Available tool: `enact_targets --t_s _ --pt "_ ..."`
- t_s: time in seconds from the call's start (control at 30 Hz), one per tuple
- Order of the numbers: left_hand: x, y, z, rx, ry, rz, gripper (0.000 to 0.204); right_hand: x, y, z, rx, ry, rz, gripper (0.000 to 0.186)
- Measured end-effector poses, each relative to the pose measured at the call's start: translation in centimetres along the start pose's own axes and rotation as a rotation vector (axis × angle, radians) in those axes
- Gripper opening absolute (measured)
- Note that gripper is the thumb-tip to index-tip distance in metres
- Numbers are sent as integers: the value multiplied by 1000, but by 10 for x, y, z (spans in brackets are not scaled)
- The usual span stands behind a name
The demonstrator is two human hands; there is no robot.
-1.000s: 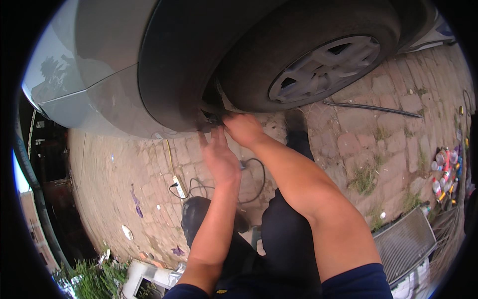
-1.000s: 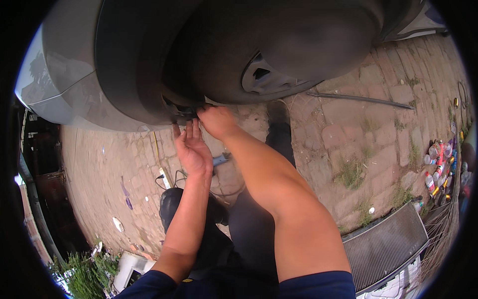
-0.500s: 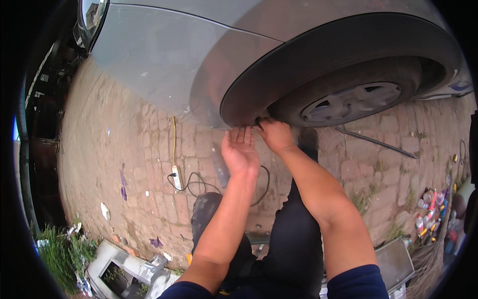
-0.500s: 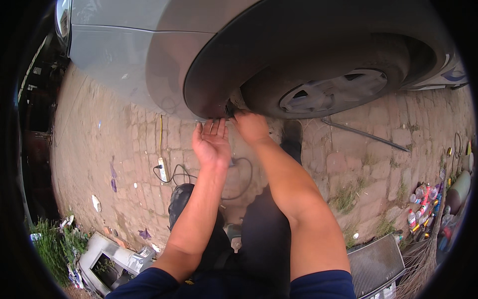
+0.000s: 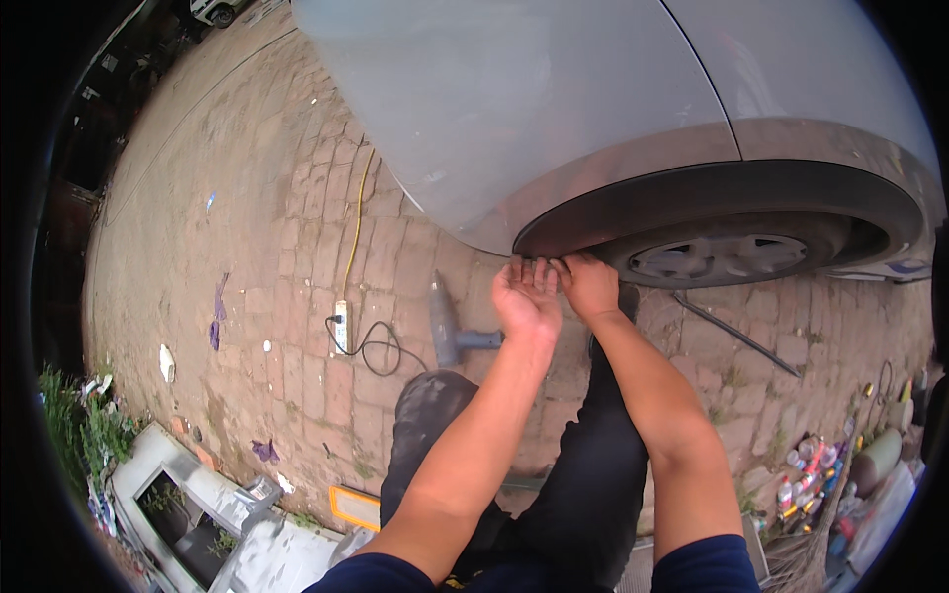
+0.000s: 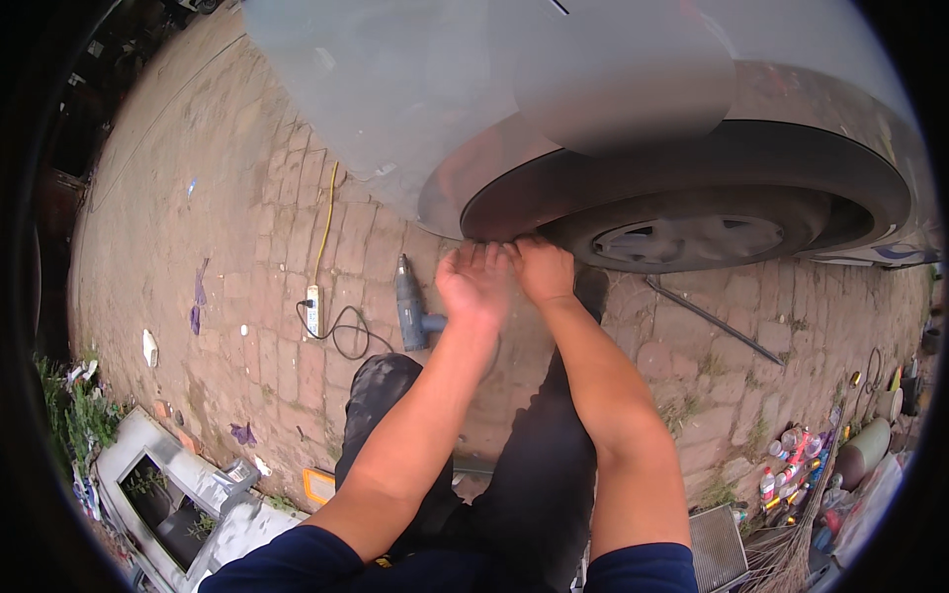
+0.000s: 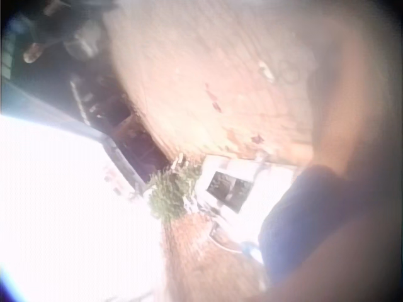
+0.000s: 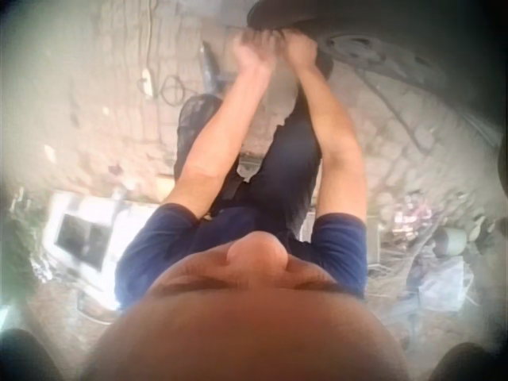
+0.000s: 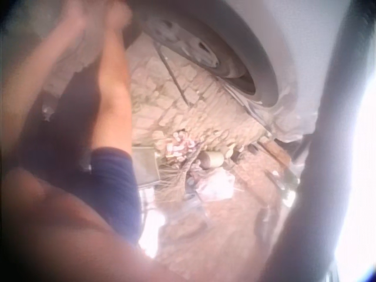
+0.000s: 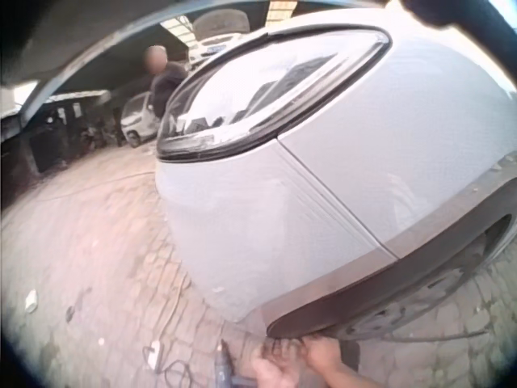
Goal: The person uses a metal pry bar to adjust the wheel arch liner and then applies a heat gun to the area to reshape the plastic. They repeatedly press and align the liner with their hands to secure it in place.
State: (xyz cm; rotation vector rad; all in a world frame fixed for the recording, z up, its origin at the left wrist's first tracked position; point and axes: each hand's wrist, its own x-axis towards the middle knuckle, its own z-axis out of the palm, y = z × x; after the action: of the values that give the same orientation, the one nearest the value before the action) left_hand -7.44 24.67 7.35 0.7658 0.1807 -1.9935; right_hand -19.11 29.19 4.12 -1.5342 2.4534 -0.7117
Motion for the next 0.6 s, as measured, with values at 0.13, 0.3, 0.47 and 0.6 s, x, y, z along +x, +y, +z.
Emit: enact_targets --t_s 0.13,0.3,0.47,0.6 --pt "-1 1 7 44 51 17 35 -2 -1 1 -23 21 -9 28" --pt "-7 -4 8 22 -138 8 26 1 1 2 -48 7 2 27" --pt "-9 -4 9 -75 -80 -8 30 9 -1 -22 56 -170 124 33" --pt "-10 -8 9 -69 9 2 40 4 -21 -42 476 -15 115 38"
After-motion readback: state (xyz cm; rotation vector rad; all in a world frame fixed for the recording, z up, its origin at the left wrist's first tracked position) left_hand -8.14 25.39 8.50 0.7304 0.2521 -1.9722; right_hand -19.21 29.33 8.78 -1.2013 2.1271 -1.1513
